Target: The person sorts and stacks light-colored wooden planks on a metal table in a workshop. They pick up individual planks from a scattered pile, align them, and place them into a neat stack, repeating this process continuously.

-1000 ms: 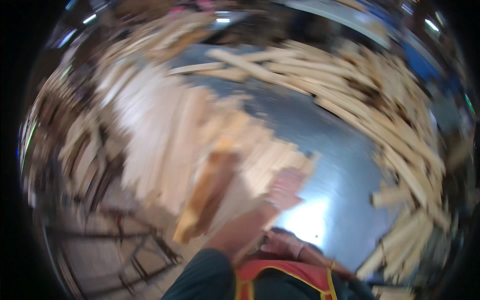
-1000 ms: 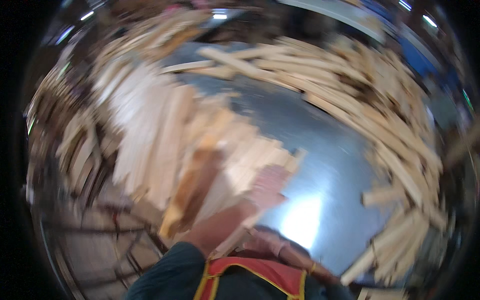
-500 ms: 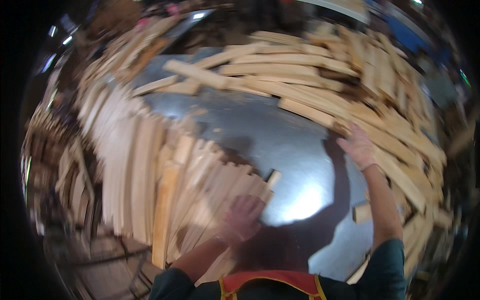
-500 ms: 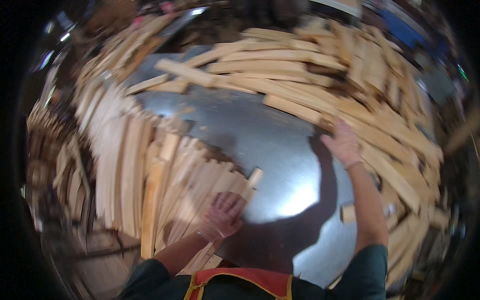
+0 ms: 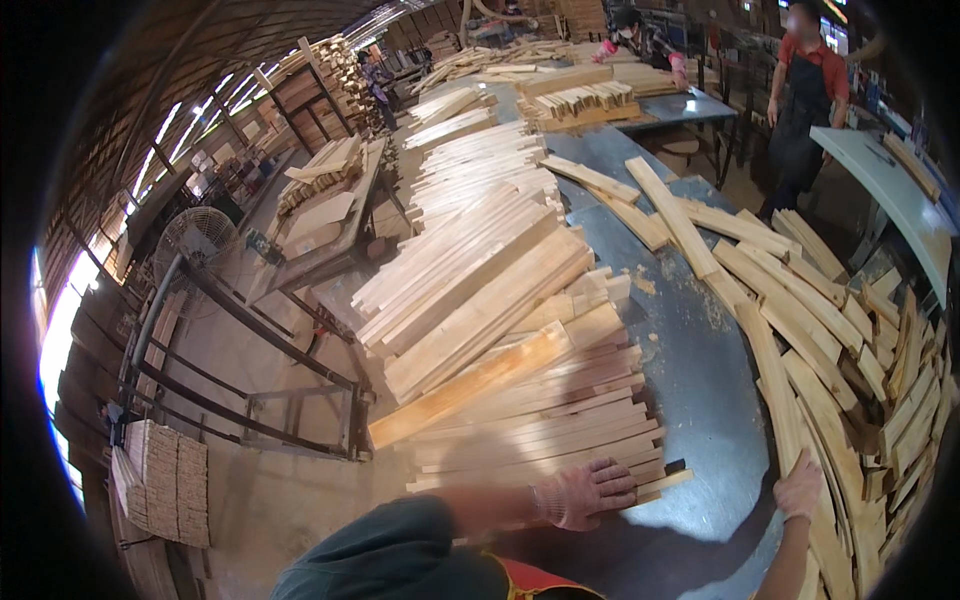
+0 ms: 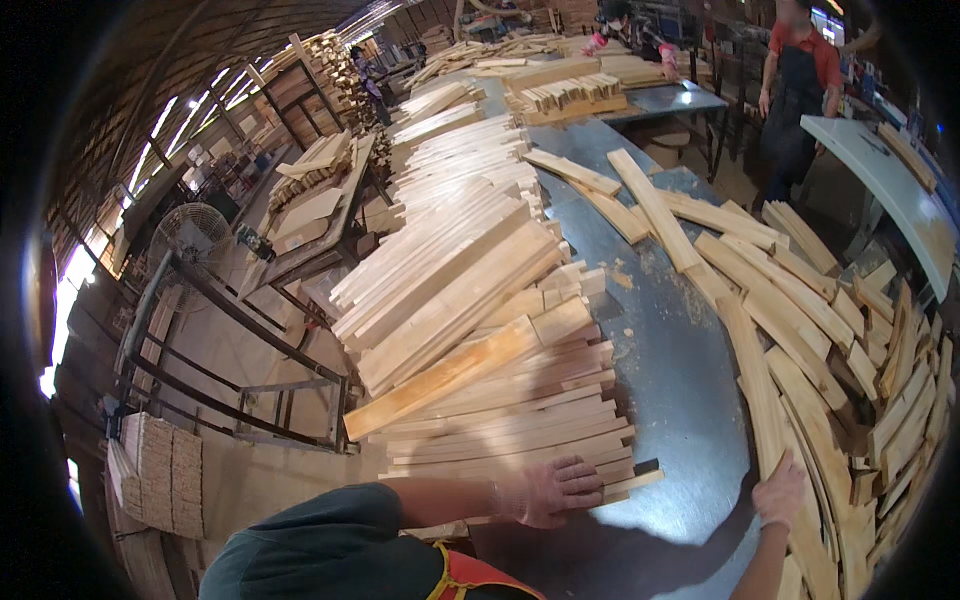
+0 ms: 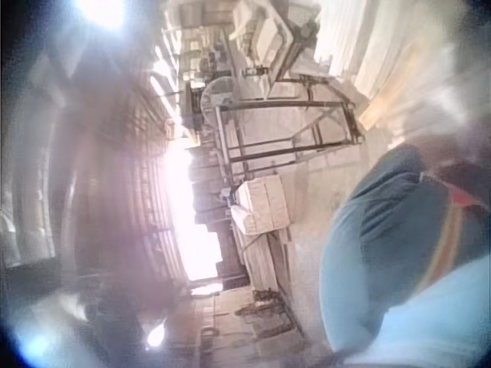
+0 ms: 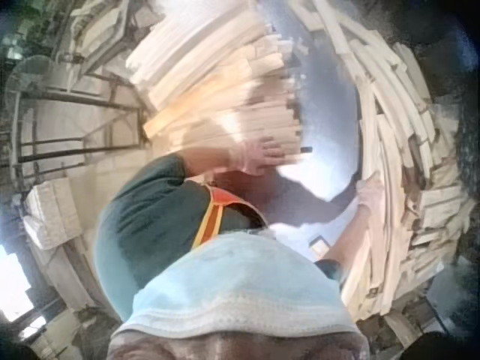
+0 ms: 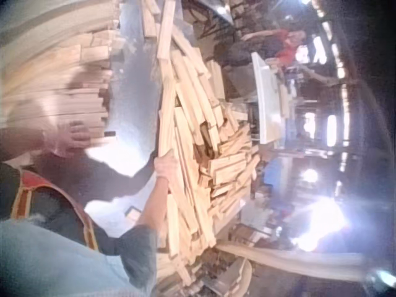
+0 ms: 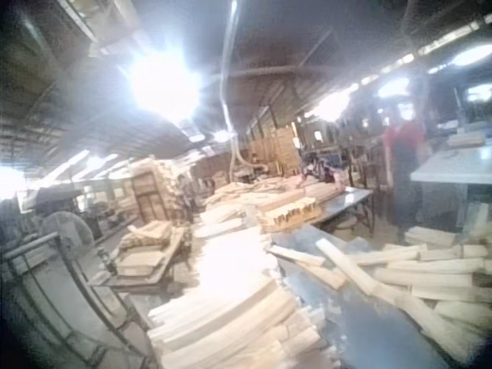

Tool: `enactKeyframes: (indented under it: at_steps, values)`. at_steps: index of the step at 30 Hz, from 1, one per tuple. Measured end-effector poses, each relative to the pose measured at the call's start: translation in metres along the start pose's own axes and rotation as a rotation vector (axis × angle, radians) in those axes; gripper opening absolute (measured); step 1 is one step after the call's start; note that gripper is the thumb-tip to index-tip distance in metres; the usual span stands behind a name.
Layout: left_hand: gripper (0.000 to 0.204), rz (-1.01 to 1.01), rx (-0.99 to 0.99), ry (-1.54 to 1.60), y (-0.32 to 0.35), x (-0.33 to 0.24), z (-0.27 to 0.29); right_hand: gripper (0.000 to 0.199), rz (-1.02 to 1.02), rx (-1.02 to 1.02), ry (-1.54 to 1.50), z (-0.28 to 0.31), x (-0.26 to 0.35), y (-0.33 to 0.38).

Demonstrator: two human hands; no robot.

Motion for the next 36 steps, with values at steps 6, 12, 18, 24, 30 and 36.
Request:
enactKeyframes:
  at_steps: [6,12,18,24,30,36]
  values:
    - [0.093,-0.031,0.110,-0.065,-0.011,-0.005,0.019,0.061,-0.096,0.132,-0.790,-0.031,0.056,0.177]
    - [0.090,0.016,0.094,-0.201,0.001,-0.010,0.027,0.046,-0.228,-0.057,-0.759,-0.063,0.129,0.328]
    - [0.083,0.076,0.250,-0.095,0.047,-0.016,0.045,0.050,-0.142,0.057,-0.827,-0.075,0.283,0.365]
    - [0.092,0.098,0.353,-0.097,0.084,-0.030,0.062,0.059,0.258,0.486,-0.947,-0.067,0.487,0.335]
    - [0.092,-0.087,0.188,-0.249,0.080,-0.017,-0.016,0.065,0.280,0.524,-1.535,-0.104,0.388,0.346]
    - [0.062,-0.047,0.109,-0.023,0.069,-0.020,0.019,0.080,-0.315,-0.019,-0.856,-0.069,0.109,0.330]
Point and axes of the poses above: each hand's wrist, its own y-axis away from the middle knuckle, its own z-axis out of the back of the hand, x = y × z, the point moved 7 cm from there along -y, towards the middle knuckle, and after that the axes turned 9 degrees about z, right-handed, at the moved point
